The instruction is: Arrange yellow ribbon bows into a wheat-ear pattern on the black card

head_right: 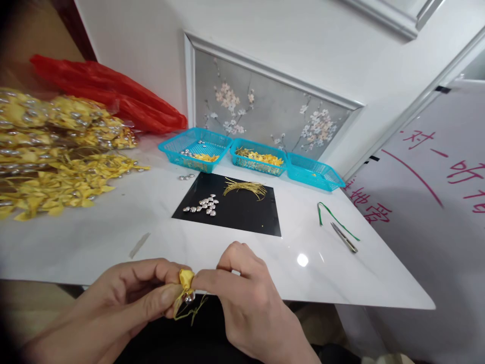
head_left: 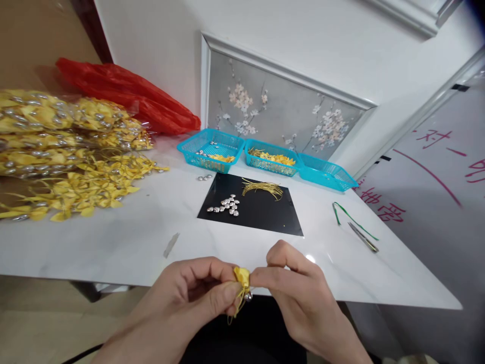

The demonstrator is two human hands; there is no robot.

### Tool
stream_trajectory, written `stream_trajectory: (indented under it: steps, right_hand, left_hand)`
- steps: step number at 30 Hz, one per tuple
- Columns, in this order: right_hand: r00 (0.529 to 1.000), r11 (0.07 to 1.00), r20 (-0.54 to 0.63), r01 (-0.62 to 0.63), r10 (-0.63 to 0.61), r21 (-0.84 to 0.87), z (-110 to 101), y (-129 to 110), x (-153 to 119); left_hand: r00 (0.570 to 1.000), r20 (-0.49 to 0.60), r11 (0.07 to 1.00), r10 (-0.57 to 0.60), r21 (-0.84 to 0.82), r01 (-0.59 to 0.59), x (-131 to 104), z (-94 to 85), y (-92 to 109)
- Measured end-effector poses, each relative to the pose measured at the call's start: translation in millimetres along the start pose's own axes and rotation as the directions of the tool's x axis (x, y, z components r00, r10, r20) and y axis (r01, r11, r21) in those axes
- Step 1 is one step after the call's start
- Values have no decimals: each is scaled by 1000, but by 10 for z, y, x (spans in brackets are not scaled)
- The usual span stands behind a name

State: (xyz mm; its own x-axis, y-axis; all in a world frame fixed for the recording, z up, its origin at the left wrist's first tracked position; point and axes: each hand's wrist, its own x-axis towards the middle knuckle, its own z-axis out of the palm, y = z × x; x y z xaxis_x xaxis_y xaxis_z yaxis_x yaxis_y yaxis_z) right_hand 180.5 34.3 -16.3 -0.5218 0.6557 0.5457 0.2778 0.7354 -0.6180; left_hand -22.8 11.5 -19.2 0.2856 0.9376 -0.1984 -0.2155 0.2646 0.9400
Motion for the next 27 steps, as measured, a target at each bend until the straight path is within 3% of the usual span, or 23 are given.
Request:
stream_trajectory:
  steps: [11, 21, 27]
  right_hand:
    - [1000, 1000, 3, 5, -5, 9, -15, 13, 10]
    - [995, 992, -79, 44, -53, -116, 45, -96, 21]
    - [992, 999, -119, 45, -48, -31, 112, -43, 14]
  left_hand:
    - [1000, 10, 998, -29, -46, 30, 17, -17, -11]
    - [999, -44, 999, -27, -44, 25, 11, -3, -60]
    - [996, -53, 995, -70, -79, 65, 1, -17, -49]
